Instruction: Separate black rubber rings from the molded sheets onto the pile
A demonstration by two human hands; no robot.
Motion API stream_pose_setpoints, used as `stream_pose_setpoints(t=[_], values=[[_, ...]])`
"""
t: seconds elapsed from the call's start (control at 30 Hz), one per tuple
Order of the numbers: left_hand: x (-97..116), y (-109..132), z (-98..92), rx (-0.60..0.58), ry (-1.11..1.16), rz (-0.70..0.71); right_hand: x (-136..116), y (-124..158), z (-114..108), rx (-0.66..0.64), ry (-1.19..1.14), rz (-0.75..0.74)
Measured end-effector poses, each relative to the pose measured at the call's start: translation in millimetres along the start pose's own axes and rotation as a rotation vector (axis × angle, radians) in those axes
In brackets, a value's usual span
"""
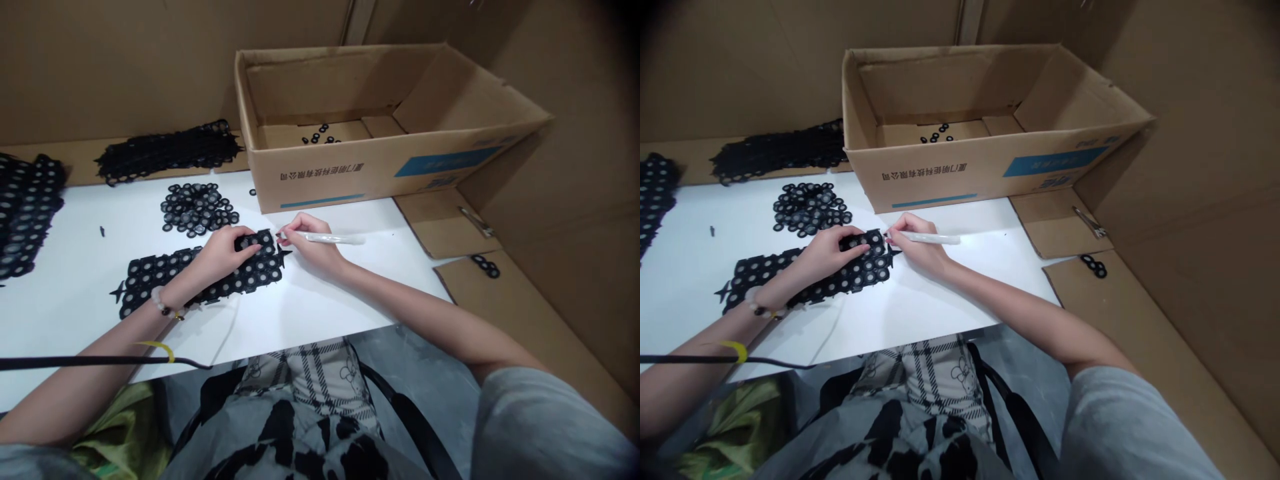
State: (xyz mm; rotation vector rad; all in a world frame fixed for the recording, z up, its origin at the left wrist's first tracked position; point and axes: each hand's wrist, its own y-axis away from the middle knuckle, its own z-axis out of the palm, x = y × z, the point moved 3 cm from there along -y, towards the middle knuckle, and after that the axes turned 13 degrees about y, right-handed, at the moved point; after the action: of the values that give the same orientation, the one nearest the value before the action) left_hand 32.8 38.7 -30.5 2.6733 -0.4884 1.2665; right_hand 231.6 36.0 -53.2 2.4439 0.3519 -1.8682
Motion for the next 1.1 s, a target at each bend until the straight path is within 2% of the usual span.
stream_pose_setpoints(t=[0.1,0.23,0.47,0.7,1.1], values=[[-1.4,1.8,0.2,0.002,0.053,-0.018,-1.6,-1.9,0.0,-0.049,-0.073,-0.037],[0.7,5.4,5.1,0.004,0.088,-0.013,-4.8,0.4,3.5,-0.145,0.026,-0.09],[3.3,5.4,-0.3,-0.085,0.099,-0.036,-4.2,2.8,4.2,-0.135,0.099,-0.061],[2.5,6.6,6.3,-0.023,0.133,-0.025,-9.9,4.8,4.4,-0.151,0.188,-0.075],[-1.1,8.9,10.8,0.044,0.139,-0.042,-6.1,5.6,5.4,-0.148,0.171,-0.107]])
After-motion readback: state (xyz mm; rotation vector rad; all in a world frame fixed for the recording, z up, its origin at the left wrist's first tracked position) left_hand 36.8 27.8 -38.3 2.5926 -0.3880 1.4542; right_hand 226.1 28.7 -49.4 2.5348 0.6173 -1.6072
